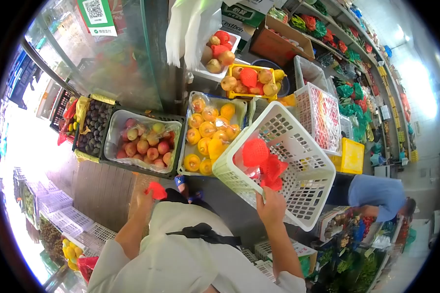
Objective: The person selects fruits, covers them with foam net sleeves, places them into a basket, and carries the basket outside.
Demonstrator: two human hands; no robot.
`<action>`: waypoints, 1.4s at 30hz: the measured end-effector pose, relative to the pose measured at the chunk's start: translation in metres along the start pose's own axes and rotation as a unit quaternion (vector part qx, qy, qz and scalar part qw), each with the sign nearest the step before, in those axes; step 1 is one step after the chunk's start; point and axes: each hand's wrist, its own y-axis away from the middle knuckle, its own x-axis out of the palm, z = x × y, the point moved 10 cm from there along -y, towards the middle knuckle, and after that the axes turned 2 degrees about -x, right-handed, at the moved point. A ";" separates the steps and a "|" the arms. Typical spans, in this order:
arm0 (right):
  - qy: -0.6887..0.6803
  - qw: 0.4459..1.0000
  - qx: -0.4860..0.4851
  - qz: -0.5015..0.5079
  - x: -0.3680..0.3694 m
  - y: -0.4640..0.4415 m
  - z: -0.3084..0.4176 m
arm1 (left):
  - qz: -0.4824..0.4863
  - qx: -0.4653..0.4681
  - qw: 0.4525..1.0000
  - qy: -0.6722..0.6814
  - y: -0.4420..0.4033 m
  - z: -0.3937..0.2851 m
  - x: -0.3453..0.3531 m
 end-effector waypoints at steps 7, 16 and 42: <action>0.009 0.998 -0.036 -0.054 -0.001 -0.006 0.011 | -0.020 0.073 0.997 0.000 0.039 -0.024 -0.016; 0.018 0.986 0.150 0.065 -0.004 -0.016 -0.013 | 0.143 0.139 0.980 -0.018 -0.011 -0.171 0.083; 0.048 0.935 0.166 0.309 -0.062 0.066 0.021 | 0.080 0.194 0.975 0.067 -0.010 -0.152 0.031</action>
